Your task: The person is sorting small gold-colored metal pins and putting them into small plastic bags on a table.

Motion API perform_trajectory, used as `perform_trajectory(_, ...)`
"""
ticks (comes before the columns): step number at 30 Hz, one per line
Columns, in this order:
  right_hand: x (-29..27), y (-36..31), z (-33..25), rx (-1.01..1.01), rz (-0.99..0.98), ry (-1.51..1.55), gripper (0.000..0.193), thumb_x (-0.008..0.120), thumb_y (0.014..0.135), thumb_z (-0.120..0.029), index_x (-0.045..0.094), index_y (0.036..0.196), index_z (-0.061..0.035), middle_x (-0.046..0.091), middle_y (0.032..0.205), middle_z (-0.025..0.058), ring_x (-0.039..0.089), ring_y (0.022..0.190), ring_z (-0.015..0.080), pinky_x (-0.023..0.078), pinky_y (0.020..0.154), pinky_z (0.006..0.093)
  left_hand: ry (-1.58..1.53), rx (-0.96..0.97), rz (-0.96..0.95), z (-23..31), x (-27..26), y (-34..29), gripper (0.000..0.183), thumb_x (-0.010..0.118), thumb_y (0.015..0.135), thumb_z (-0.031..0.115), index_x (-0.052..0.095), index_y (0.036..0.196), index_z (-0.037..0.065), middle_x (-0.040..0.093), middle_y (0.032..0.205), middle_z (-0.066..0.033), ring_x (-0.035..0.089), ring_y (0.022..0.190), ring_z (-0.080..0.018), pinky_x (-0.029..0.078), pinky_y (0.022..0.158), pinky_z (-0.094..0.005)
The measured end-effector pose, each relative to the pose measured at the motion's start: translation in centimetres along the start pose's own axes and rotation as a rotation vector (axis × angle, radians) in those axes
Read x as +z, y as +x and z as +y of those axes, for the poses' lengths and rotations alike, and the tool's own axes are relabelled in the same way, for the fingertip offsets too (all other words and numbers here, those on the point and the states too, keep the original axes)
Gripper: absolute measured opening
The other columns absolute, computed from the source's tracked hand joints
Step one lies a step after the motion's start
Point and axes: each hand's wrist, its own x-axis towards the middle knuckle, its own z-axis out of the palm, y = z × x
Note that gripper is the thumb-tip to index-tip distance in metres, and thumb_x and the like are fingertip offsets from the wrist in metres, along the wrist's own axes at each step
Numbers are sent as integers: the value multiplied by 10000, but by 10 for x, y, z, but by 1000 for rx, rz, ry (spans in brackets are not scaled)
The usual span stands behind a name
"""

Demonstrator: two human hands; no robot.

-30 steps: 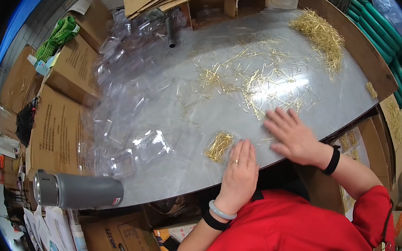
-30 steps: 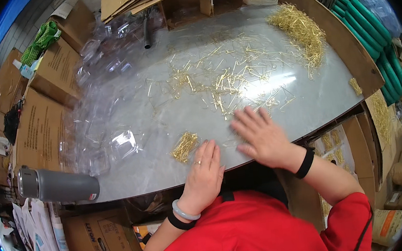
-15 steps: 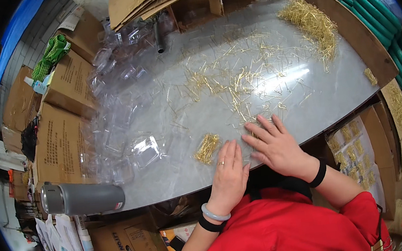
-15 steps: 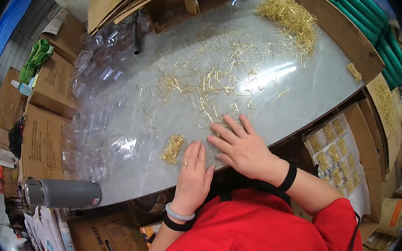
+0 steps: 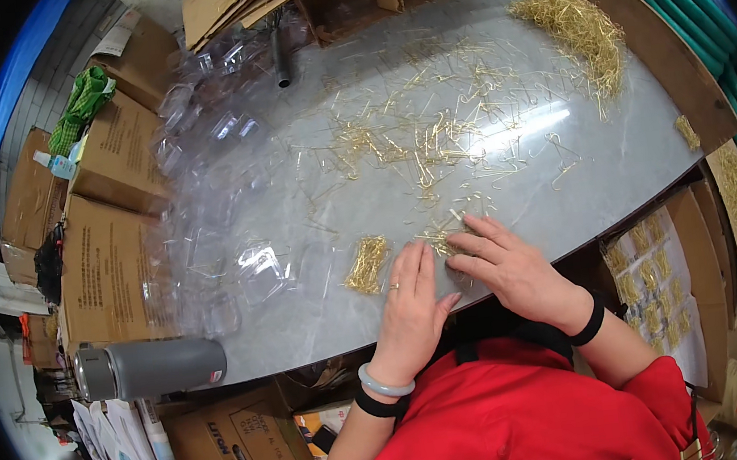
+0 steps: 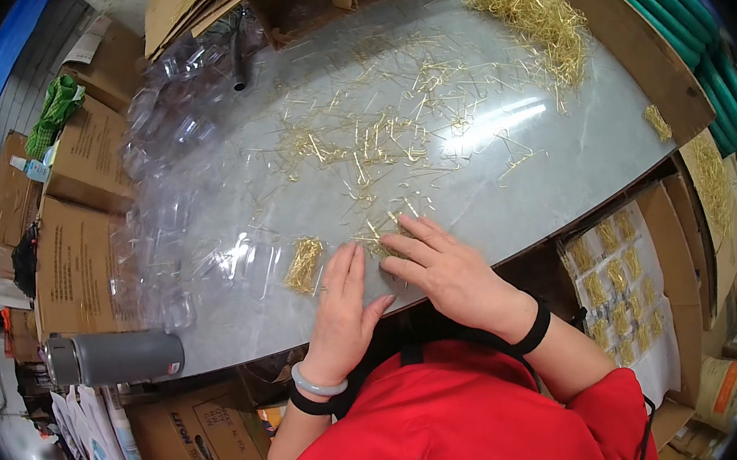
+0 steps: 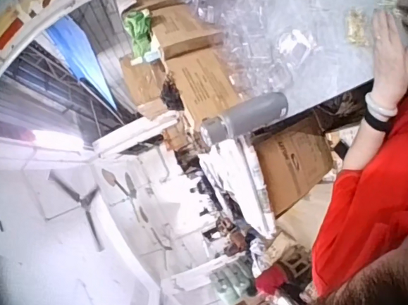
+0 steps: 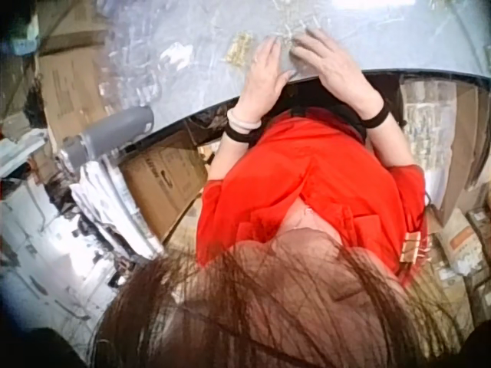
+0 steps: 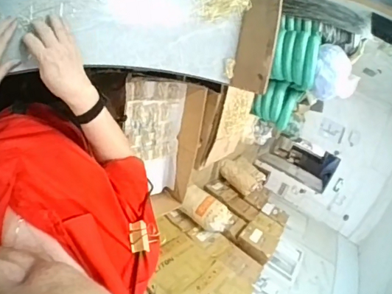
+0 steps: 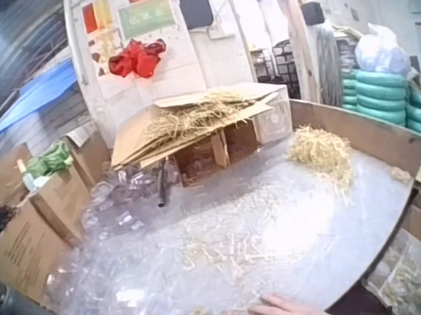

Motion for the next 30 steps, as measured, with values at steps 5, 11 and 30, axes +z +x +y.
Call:
perform_trajectory(5,-1,-7,8,95,147,112,494,715,887,-204,574,1332,-43,523,1432,189,433,1390,432,339,1177,544,26,-13,16,0,-2,4,739,799,833,118,439,1450,-69,440,1490,-249,418,1394,-440,382,1139,-479)
perform_trajectory(11,-3,-2,-18,305,177,-14,983,783,798,-465,353,1478,100,482,1427,284,410,1376,463,253,1188,593,-60,-14,16,-4,-4,-1,741,786,838,110,423,1460,-62,454,1452,-251,409,1394,-449,378,1140,-489)
perform_trajectory(30,-11,4,12,-84,79,287,480,753,773,-47,647,1238,-104,602,1341,102,486,1337,392,399,1136,504,122,-39,-42,-1,3,5,778,756,884,191,362,1498,-76,397,1524,-260,332,1446,-467,254,1207,-551)
